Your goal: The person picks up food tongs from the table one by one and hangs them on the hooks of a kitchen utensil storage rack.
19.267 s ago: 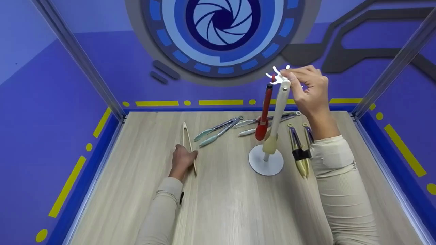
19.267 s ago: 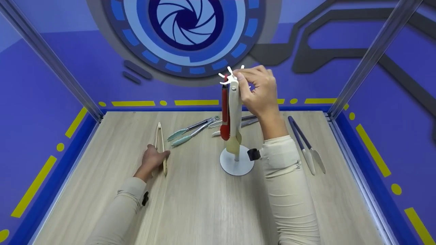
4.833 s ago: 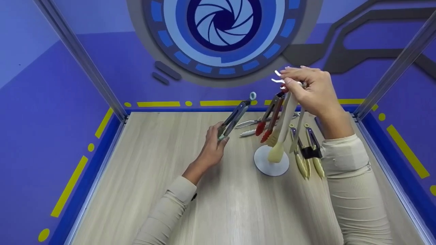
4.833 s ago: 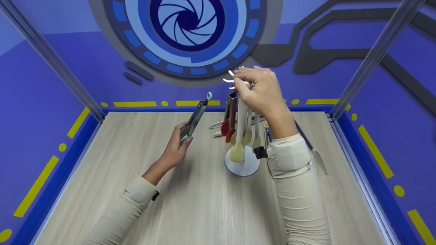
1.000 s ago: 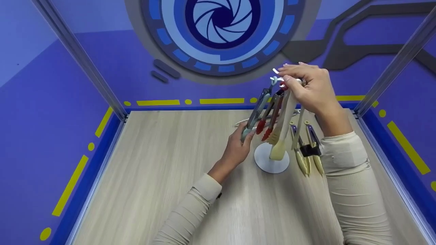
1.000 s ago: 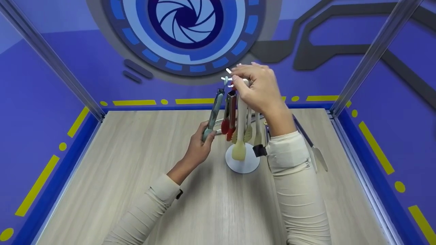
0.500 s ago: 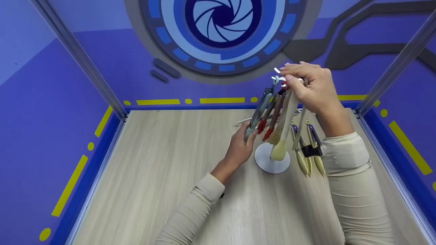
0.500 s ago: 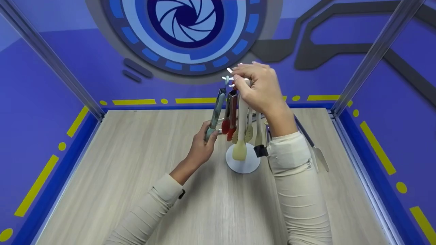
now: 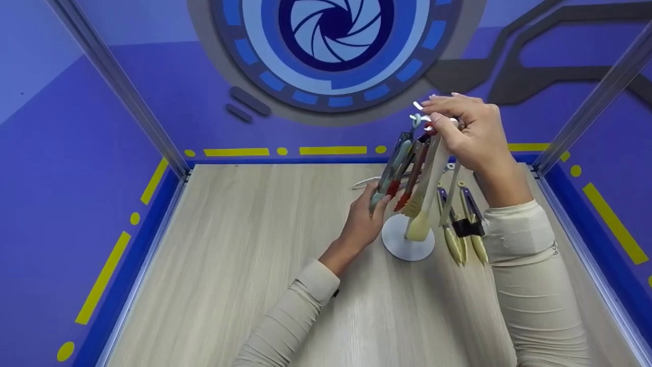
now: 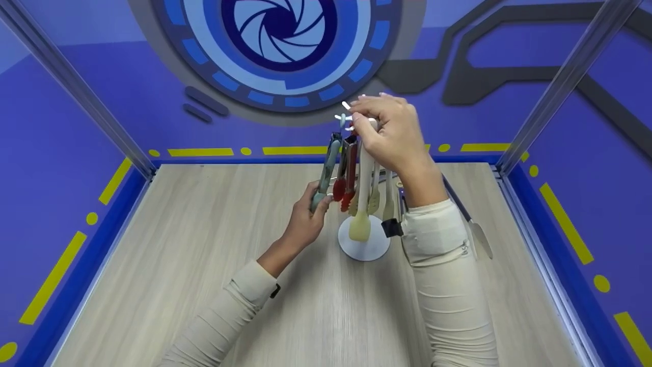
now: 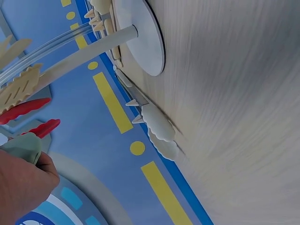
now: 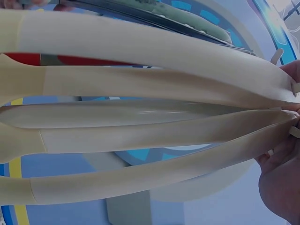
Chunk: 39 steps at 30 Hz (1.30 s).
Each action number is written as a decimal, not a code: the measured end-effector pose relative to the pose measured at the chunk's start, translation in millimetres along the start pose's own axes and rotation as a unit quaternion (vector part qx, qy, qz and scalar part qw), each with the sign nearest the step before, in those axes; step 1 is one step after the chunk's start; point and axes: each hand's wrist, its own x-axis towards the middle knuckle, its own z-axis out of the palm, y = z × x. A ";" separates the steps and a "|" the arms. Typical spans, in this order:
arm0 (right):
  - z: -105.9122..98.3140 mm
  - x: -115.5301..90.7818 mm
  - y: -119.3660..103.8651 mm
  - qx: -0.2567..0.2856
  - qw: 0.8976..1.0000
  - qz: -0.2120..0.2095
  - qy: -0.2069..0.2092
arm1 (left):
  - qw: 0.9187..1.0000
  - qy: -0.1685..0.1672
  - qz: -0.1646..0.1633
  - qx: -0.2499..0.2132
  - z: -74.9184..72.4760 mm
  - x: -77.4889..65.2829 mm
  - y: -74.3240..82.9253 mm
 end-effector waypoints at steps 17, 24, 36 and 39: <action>2.6 -0.4 2.0 0.011 1.000 -0.012 0.007 | 1.000 0.004 0.006 0.008 3.3 -0.4 4.3; 4.7 1.5 3.1 0.024 0.999 -0.031 0.018 | 1.000 0.000 0.004 0.013 7.7 0.8 6.4; 2.1 1.0 4.5 0.024 0.999 -0.029 0.005 | 1.000 -0.005 -0.017 0.021 5.2 0.1 7.1; -0.3 0.7 4.3 0.028 0.999 -0.029 -0.002 | 1.000 -0.002 -0.013 0.027 1.2 1.1 8.0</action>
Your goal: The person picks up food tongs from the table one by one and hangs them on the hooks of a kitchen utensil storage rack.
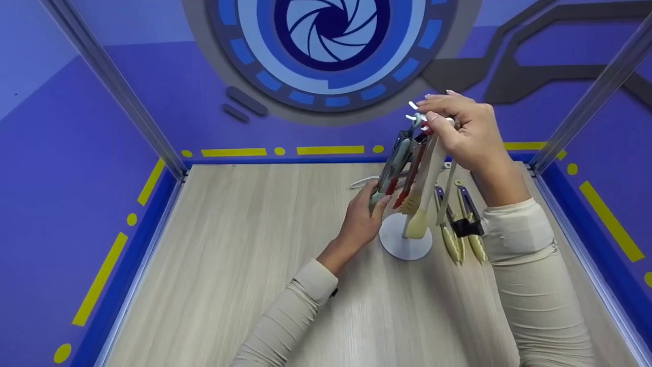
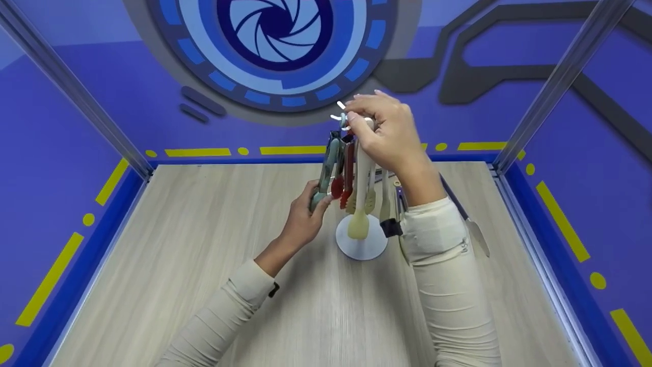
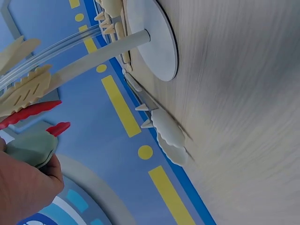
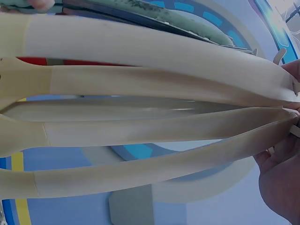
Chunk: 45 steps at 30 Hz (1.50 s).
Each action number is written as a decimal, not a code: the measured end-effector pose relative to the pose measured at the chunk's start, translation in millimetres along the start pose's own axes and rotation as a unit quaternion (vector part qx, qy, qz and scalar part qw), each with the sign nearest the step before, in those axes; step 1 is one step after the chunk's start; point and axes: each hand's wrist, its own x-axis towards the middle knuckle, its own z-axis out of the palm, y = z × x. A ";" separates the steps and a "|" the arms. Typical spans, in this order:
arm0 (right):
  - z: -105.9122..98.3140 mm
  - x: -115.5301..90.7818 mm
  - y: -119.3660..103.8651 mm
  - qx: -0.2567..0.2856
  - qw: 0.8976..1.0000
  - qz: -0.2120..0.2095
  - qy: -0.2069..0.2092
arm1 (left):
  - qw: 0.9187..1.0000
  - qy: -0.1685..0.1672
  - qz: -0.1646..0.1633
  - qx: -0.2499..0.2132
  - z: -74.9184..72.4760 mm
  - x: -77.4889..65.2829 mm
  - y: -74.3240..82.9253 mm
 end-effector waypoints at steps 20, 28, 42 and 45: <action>-25.1 -5.8 -30.8 0.063 0.994 -0.004 0.084 | 0.999 0.001 -0.026 -0.027 -13.8 -0.4 -2.4; -48.4 -29.5 -18.1 0.079 0.988 -0.014 0.133 | 1.000 0.014 -0.024 0.003 -40.1 -19.1 -17.9; -45.6 -122.5 93.7 0.031 0.990 0.103 0.088 | 0.996 0.050 -0.034 0.064 -87.0 -58.6 -40.3; -40.0 -143.2 107.3 0.017 0.989 0.120 0.086 | 0.996 0.052 -0.024 0.074 -90.9 -57.9 -29.7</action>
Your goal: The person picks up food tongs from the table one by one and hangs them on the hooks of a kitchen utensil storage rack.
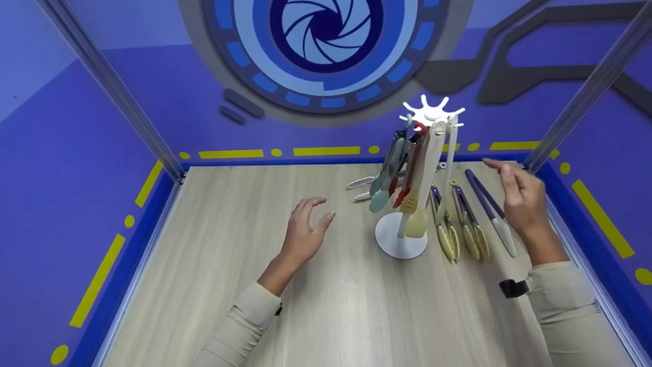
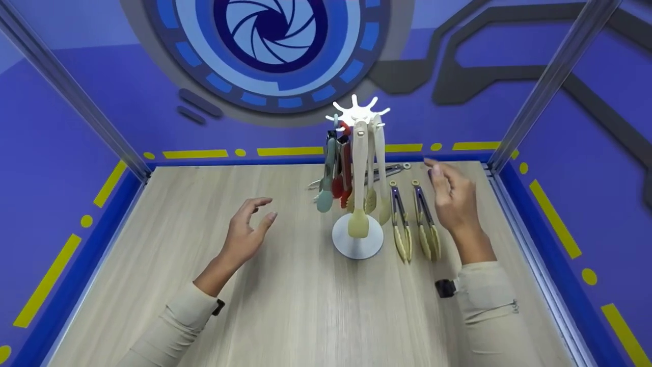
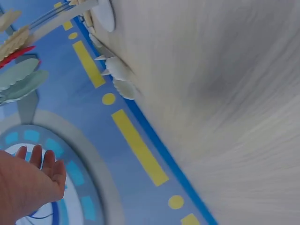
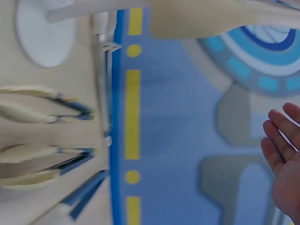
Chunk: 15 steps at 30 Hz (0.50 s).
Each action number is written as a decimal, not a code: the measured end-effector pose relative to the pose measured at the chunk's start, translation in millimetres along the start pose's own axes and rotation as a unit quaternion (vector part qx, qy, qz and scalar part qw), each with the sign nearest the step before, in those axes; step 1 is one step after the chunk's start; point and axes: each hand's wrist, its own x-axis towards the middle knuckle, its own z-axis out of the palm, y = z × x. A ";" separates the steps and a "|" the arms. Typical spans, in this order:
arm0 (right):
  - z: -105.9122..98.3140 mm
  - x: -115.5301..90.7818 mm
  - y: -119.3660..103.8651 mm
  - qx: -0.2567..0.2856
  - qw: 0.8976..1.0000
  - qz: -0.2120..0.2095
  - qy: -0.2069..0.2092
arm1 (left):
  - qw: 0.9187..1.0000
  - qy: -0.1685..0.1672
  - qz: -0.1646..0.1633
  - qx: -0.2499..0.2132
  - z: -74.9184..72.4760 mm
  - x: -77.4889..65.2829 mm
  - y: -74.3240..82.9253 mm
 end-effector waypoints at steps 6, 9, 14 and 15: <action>2.5 -24.6 25.8 0.000 0.998 0.057 0.000 | 0.997 -0.020 0.072 0.029 -4.2 15.1 49.6; 2.0 -33.5 36.7 -0.012 0.996 0.084 -0.009 | 0.990 -0.027 0.135 0.043 -4.3 28.9 86.9; -0.1 -42.0 48.9 -0.044 0.992 0.111 -0.029 | 0.971 -0.027 0.228 0.072 -0.7 58.0 154.6; -0.5 -43.0 50.0 -0.050 0.992 0.113 -0.033 | 0.968 -0.028 0.236 0.079 1.5 64.5 166.4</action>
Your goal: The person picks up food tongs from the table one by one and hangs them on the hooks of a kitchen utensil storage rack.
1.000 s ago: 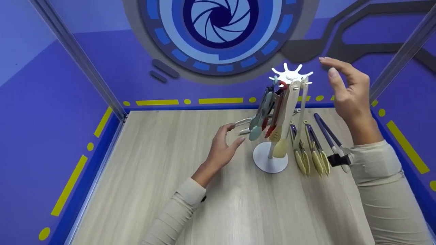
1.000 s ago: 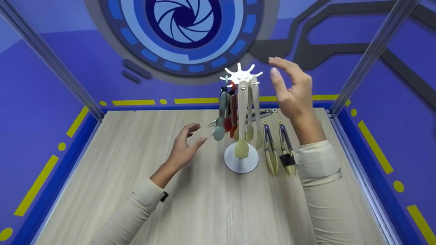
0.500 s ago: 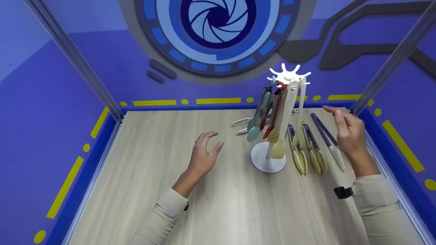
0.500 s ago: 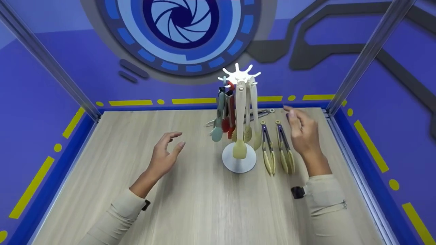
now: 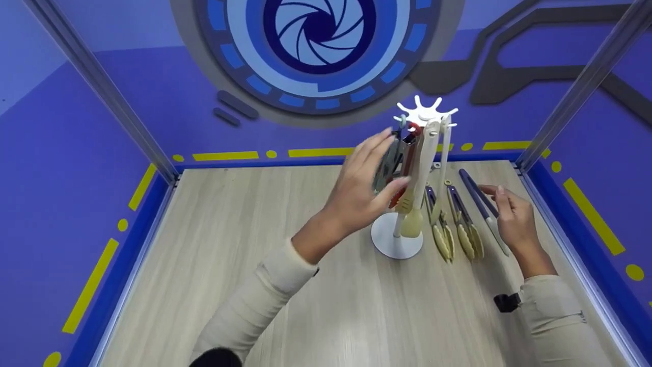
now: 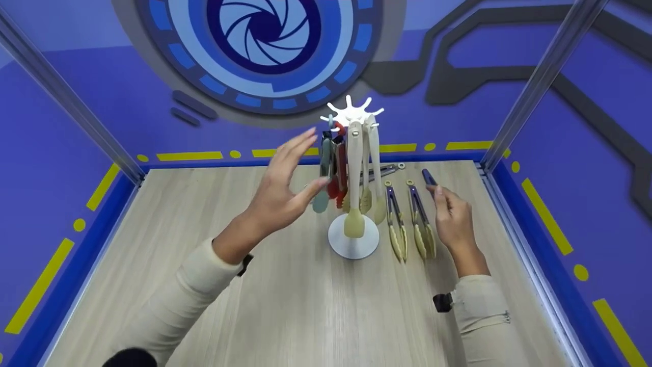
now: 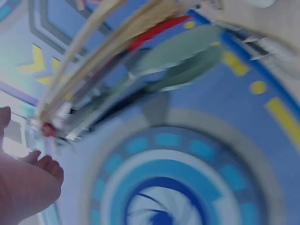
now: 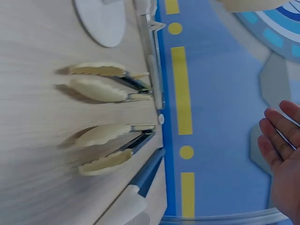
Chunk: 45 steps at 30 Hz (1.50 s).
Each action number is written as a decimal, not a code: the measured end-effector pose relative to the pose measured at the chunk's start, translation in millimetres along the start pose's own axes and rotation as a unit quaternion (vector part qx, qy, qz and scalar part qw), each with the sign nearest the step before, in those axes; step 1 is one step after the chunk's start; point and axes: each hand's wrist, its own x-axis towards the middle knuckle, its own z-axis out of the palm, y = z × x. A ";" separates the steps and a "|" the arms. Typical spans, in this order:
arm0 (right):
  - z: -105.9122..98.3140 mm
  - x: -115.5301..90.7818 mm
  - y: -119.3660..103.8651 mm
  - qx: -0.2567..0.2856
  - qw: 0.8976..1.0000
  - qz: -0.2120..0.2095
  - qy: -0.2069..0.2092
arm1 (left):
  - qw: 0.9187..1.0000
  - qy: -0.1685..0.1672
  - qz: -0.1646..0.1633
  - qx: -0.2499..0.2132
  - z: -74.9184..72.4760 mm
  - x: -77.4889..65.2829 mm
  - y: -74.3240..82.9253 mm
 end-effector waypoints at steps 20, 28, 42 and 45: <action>13.0 -4.3 3.9 -0.017 1.000 -0.007 -0.012 | 0.984 -0.051 0.020 0.167 39.4 90.4 45.4; 20.3 -5.3 1.7 -0.017 0.999 0.016 -0.036 | 0.978 0.004 0.018 0.208 46.3 92.1 41.6; 37.8 -9.0 7.0 0.005 0.999 0.011 -0.036 | 0.970 0.064 0.023 0.232 46.6 92.4 24.0; 39.0 -8.2 4.8 0.004 0.999 0.017 -0.045 | 0.970 0.064 0.020 0.234 45.1 92.7 23.8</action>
